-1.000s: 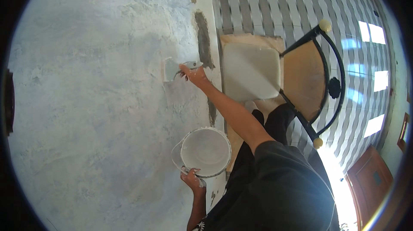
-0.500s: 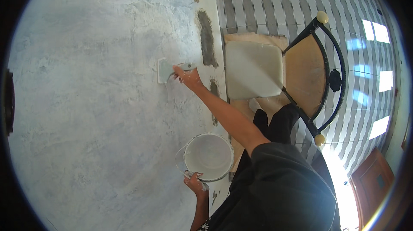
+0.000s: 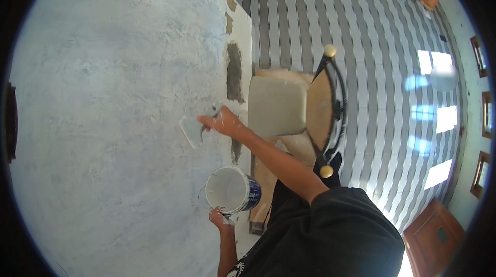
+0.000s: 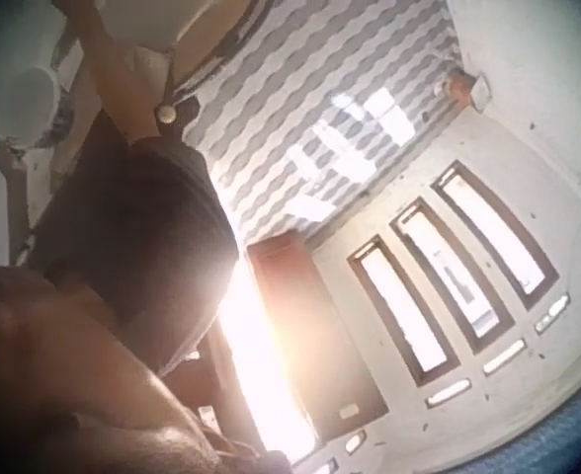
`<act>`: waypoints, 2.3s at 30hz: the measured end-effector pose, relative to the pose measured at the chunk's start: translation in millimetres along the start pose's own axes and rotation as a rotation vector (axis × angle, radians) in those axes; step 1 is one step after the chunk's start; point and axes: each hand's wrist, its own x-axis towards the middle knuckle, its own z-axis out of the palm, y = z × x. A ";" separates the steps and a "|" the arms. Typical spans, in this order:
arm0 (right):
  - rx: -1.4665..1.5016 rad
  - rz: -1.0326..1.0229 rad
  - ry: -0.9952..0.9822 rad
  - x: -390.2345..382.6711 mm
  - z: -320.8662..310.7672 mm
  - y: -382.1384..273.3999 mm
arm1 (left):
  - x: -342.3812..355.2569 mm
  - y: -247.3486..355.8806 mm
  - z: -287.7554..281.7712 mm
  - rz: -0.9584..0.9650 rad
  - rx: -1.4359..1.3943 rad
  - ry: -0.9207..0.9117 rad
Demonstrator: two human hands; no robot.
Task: Applying putty or plaster to a wall using a putty knife.
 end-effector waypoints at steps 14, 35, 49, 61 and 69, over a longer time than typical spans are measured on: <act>-0.212 0.110 -0.226 -167.6 -78.5 -169.8 | -96.8 -84.0 14.2 0.017 -0.136 0.098; -0.380 0.331 -0.542 -231.4 -69.0 -140.5 | -202.3 -77.3 8.6 0.116 -0.183 0.204; -0.260 0.618 -0.577 -302.5 -122.8 -198.9 | -368.8 -9.9 32.2 0.260 0.173 0.214; -0.756 0.554 -0.577 -285.6 -154.3 -345.6 | -416.3 31.6 131.7 0.311 0.203 -0.053; -1.143 -0.011 -0.934 -205.9 -156.1 -362.3 | -435.7 118.8 249.0 0.495 0.249 -0.024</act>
